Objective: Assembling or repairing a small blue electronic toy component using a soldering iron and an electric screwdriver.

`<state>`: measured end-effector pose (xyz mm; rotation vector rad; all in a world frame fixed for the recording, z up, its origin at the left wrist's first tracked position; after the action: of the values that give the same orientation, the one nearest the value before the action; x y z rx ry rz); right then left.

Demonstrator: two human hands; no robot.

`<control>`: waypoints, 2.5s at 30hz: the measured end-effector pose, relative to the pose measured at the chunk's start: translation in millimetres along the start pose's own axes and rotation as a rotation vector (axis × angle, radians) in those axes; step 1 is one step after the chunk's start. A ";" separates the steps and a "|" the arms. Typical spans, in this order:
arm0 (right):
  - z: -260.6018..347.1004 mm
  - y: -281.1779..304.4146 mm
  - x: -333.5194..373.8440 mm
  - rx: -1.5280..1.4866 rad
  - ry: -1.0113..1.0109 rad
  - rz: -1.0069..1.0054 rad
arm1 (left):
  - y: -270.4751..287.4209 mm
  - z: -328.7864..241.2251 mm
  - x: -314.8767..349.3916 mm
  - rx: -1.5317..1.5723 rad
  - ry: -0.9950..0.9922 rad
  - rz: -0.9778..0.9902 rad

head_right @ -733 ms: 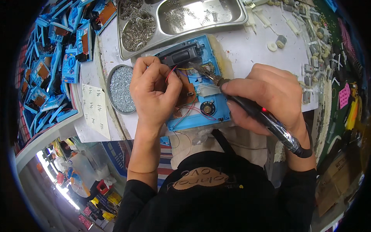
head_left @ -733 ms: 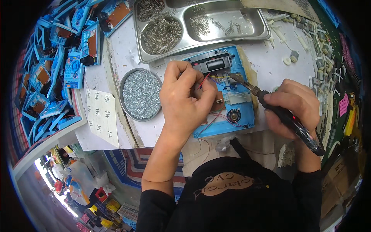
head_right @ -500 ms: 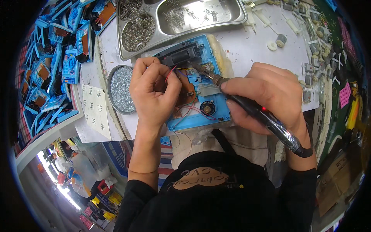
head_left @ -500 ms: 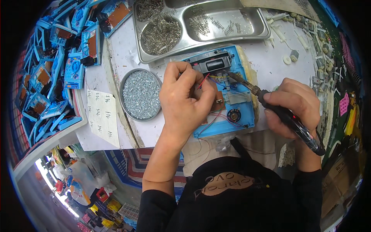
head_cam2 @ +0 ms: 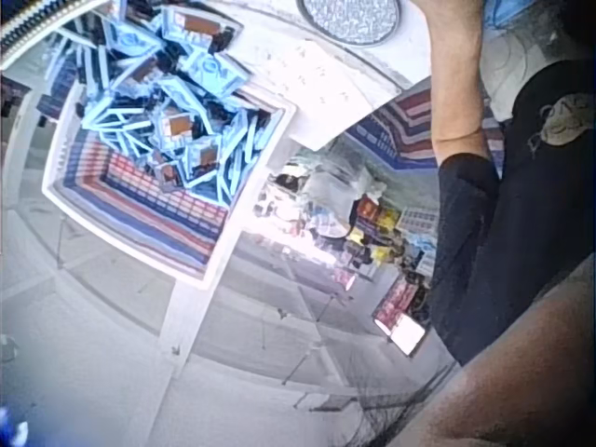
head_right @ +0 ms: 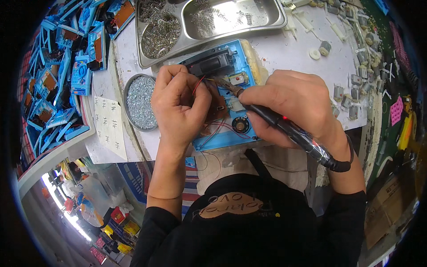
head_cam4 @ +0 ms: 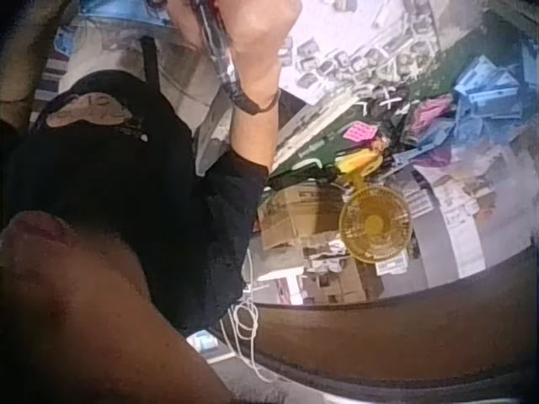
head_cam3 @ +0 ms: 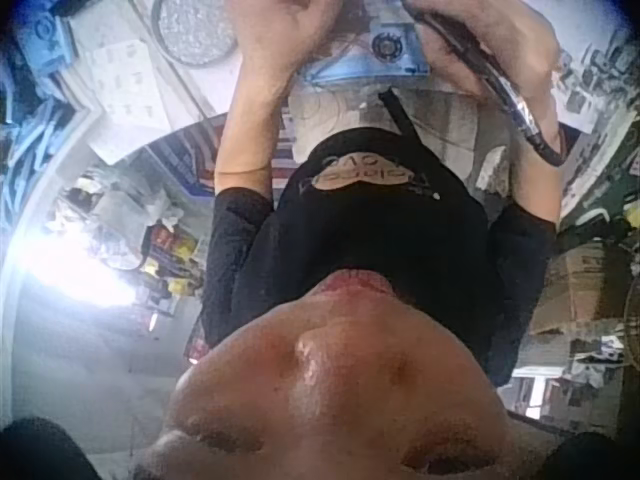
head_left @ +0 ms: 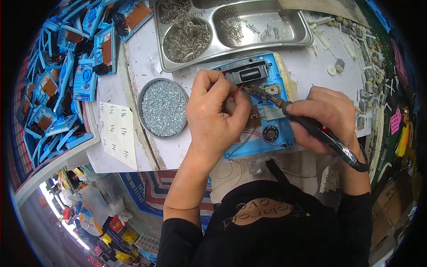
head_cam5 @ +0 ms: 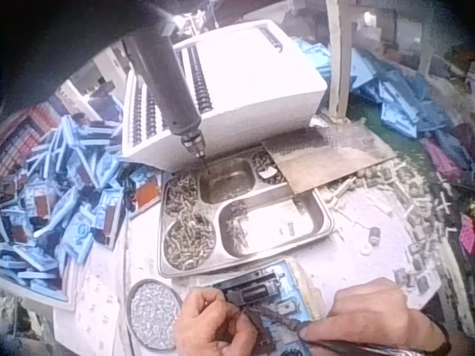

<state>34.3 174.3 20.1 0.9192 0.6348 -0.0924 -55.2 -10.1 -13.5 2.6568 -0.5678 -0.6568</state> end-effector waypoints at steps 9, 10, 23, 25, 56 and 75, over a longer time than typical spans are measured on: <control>0.1 0.2 -3.8 0.010 0.010 0.014 | 0.2 -1.6 -0.2 -0.008 0.018 0.004; 0.2 -0.1 -3.6 0.007 0.013 0.008 | 0.3 -1.1 0.1 -0.003 0.028 0.000; 5.5 2.6 -6.2 0.045 0.004 0.019 | 0.5 -1.3 -0.7 -0.012 0.052 -0.016; 6.0 2.7 -5.3 0.052 0.005 0.023 | 0.0 -1.4 -0.5 -0.008 0.061 -0.016; 1.7 17.6 6.7 0.048 -0.067 -0.061 | 0.3 -1.3 0.8 -0.021 0.048 -0.042; 20.3 -25.1 -1.9 -0.030 -0.157 -0.194 | 11.9 -7.0 3.9 0.080 0.144 -0.009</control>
<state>33.9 143.0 12.1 0.8112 0.5767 -0.3248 -52.0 -20.5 -4.2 2.7546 -0.5521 -0.4488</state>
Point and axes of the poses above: each hand's wrist, its own x-axis away from the middle knuckle, its own y-axis out of the back of the hand, z = x × y, the point moved 6 cm from there along -x, towards the middle knuckle, and after that the axes turned 14 degrees about x, right-handed, at the moved point
